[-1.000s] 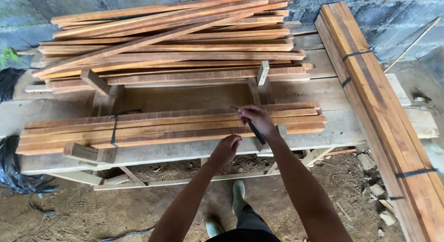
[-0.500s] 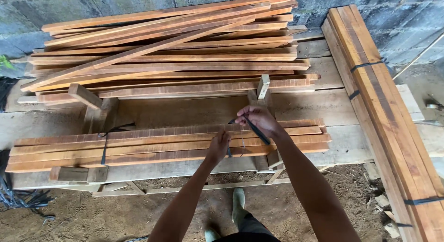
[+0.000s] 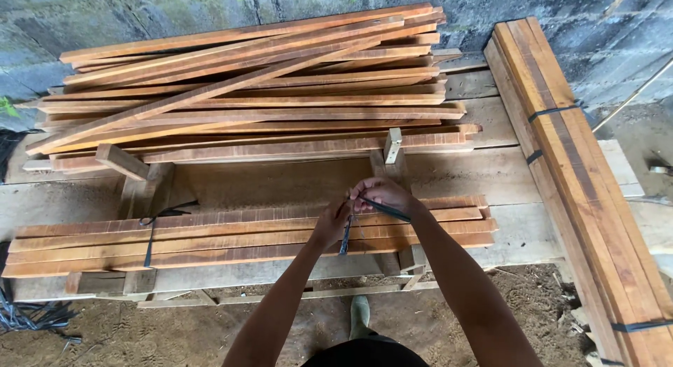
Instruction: Bundling multiple thin strips of wood together using plastic ties on a workbench.
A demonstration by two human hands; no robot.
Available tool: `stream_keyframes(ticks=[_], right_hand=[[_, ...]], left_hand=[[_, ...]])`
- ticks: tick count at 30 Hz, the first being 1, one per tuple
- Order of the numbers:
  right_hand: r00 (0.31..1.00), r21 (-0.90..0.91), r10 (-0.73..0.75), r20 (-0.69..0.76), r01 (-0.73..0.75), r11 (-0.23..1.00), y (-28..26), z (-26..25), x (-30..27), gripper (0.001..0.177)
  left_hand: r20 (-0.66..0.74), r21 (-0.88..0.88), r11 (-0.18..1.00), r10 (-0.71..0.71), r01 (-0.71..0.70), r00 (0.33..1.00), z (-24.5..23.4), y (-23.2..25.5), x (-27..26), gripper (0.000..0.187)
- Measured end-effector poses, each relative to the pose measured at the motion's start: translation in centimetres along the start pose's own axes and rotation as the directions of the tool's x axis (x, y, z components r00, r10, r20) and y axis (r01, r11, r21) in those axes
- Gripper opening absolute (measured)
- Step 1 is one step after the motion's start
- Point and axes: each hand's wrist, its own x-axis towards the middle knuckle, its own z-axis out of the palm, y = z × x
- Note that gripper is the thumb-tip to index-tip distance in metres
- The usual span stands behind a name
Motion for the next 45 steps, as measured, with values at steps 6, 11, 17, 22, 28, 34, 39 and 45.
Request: stream_keyframes(ticks=[6,11,17,22,28,34,39,45], right_hand=[[0.992,-0.228,-0.112,-0.055,0.097,0.969,2.0,-2.6,1.5,0.025],[0.952,-0.64,-0.075,-0.298,-0.14,0.756,2.1,-0.3,1.6,0.037],[0.995,-0.639,-0.031,-0.094,-0.037,0.768,5.4,-1.6,2.1,0.033],[0.993,-0.487,0.028,-0.115,-0.081,0.87,4.8,-1.8,2.1,0.034],[0.964,-0.558,-0.039,-0.264,-0.12,0.821,1.8,0.9,1.7,0.033],[0.908,-0.334,-0.166,-0.386,0.031,0.942,-0.2,0.8,2.5,0.038],[0.856,-0.365,-0.143,-0.496,-0.057,0.929,-0.9,2.9,4.1,0.037],[0.825,-0.297,-0.227,-0.517,0.076,0.952,-0.3,2.6,5.9,0.033]], left_hand=[[0.0,-0.368,0.929,-0.043,0.04,0.999,1.2,-4.1,2.4,0.032],[-0.025,-0.44,0.898,-0.005,-0.007,1.0,1.7,-8.0,3.0,0.031],[-0.046,0.028,0.909,0.417,-0.416,0.908,-0.2,-4.9,2.4,0.029],[0.016,0.289,0.812,0.525,-0.507,0.851,-3.1,2.6,0.7,0.021],[-0.019,0.4,0.91,0.131,-0.113,0.991,-5.4,6.7,-0.5,0.028],[0.04,0.454,0.888,0.061,-0.072,0.997,-5.6,2.2,1.3,0.026],[-0.042,0.449,0.842,0.353,-0.298,0.935,-5.1,-2.0,1.8,0.019],[-0.026,0.371,0.912,0.202,-0.178,0.979,-7.3,-1.3,0.6,0.02]])
